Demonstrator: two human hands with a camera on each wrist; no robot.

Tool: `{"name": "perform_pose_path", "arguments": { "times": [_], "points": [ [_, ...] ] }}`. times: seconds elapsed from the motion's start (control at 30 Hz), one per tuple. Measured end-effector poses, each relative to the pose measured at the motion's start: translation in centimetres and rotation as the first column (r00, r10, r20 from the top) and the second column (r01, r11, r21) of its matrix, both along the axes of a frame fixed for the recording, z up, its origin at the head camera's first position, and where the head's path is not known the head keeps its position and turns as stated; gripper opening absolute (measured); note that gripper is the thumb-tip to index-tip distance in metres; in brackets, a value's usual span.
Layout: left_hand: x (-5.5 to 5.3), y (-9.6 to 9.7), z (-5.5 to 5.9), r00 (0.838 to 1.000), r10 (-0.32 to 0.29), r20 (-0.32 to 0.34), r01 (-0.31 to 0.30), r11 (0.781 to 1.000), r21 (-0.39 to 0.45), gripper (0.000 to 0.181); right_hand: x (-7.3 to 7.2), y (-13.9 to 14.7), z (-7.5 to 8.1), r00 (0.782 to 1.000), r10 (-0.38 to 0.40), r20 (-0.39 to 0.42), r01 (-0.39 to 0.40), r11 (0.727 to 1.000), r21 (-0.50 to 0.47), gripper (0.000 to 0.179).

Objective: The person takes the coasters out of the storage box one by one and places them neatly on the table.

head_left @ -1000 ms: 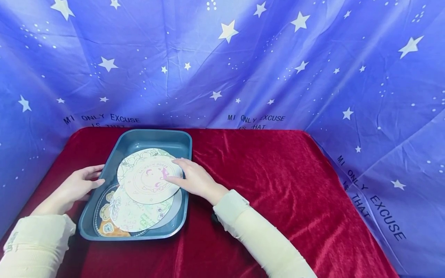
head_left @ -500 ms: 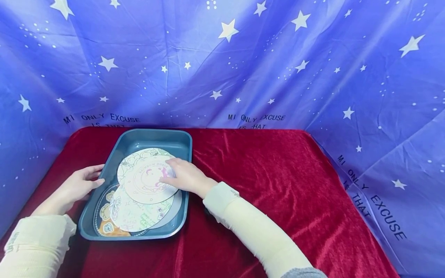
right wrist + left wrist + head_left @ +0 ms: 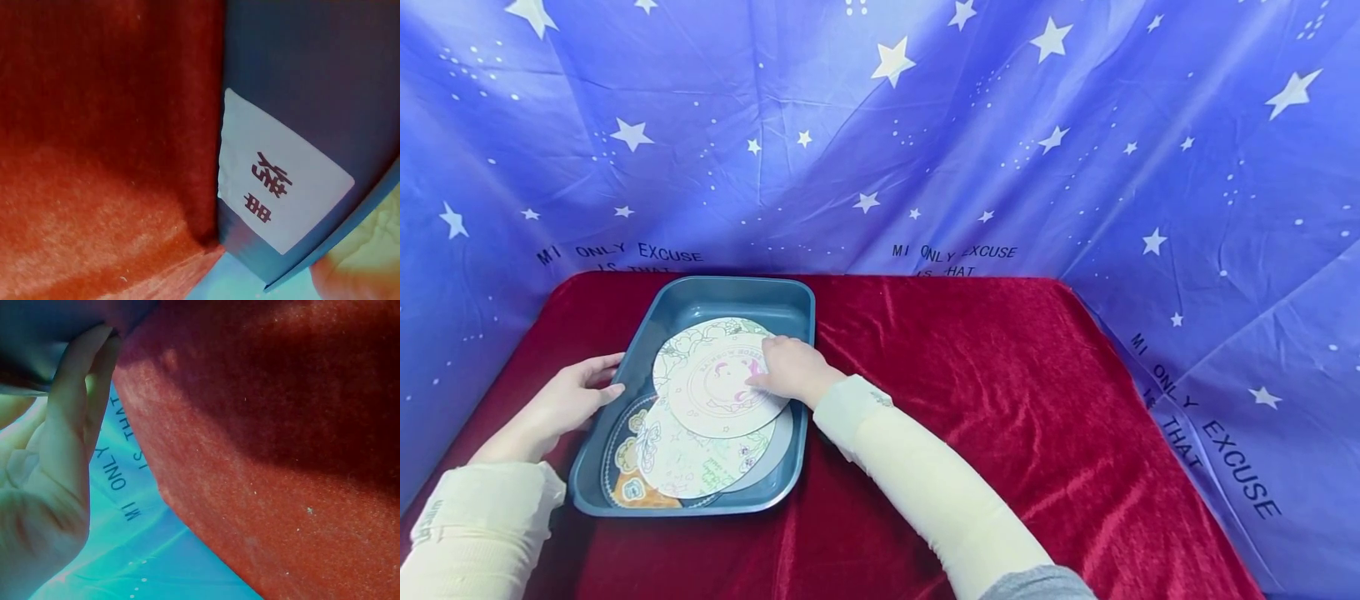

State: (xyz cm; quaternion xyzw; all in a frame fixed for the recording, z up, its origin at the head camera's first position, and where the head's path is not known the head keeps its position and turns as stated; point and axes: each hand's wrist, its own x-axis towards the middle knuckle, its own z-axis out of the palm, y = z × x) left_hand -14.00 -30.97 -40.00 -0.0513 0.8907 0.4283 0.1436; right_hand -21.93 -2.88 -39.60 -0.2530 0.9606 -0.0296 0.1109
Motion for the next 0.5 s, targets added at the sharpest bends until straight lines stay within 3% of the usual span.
{"name": "perform_pose_path", "arguments": {
  "times": [0.23,0.5],
  "points": [
    [0.2,-0.2,0.0,1.0,0.005,0.009,-0.005,1.0,-0.006,0.067,0.1,-1.0,-0.6,0.999,-0.039,-0.027,0.043,0.988,0.147,0.071],
    [0.1,0.2,0.0,1.0,0.009,0.006,-0.009,1.0,-0.028,0.068,0.2,-1.4,-1.7,0.999,-0.012,-0.047,0.027,0.939,0.343,0.082]
  ]
}}
